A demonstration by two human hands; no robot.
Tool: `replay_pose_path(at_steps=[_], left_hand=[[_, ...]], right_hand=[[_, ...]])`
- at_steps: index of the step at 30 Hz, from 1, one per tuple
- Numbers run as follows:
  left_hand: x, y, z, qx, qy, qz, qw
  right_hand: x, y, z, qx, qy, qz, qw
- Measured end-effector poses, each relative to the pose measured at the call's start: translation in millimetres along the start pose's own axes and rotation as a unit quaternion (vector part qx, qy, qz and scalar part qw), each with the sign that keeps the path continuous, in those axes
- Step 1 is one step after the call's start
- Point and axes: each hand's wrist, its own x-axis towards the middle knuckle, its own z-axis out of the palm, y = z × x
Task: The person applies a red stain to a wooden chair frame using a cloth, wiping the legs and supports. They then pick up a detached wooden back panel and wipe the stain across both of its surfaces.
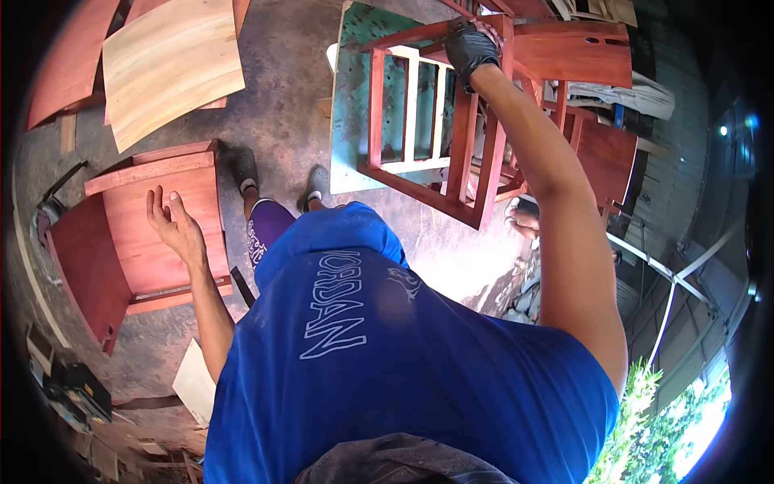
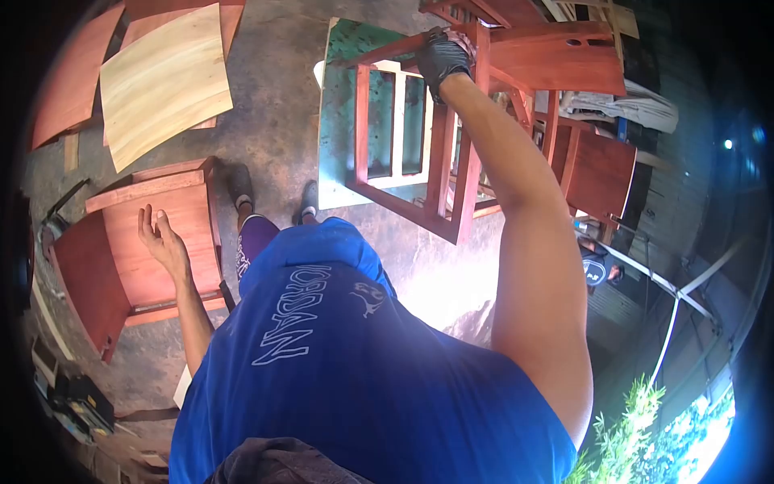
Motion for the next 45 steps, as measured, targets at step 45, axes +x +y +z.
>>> replay_pose_path(at_steps=[45], left_hand=[[94, 170, 130, 0.048, -0.241, 0.324, 0.914]], right_hand=[[-283, -82, -32, 0.636, 0.292, 0.242, 0.672]])
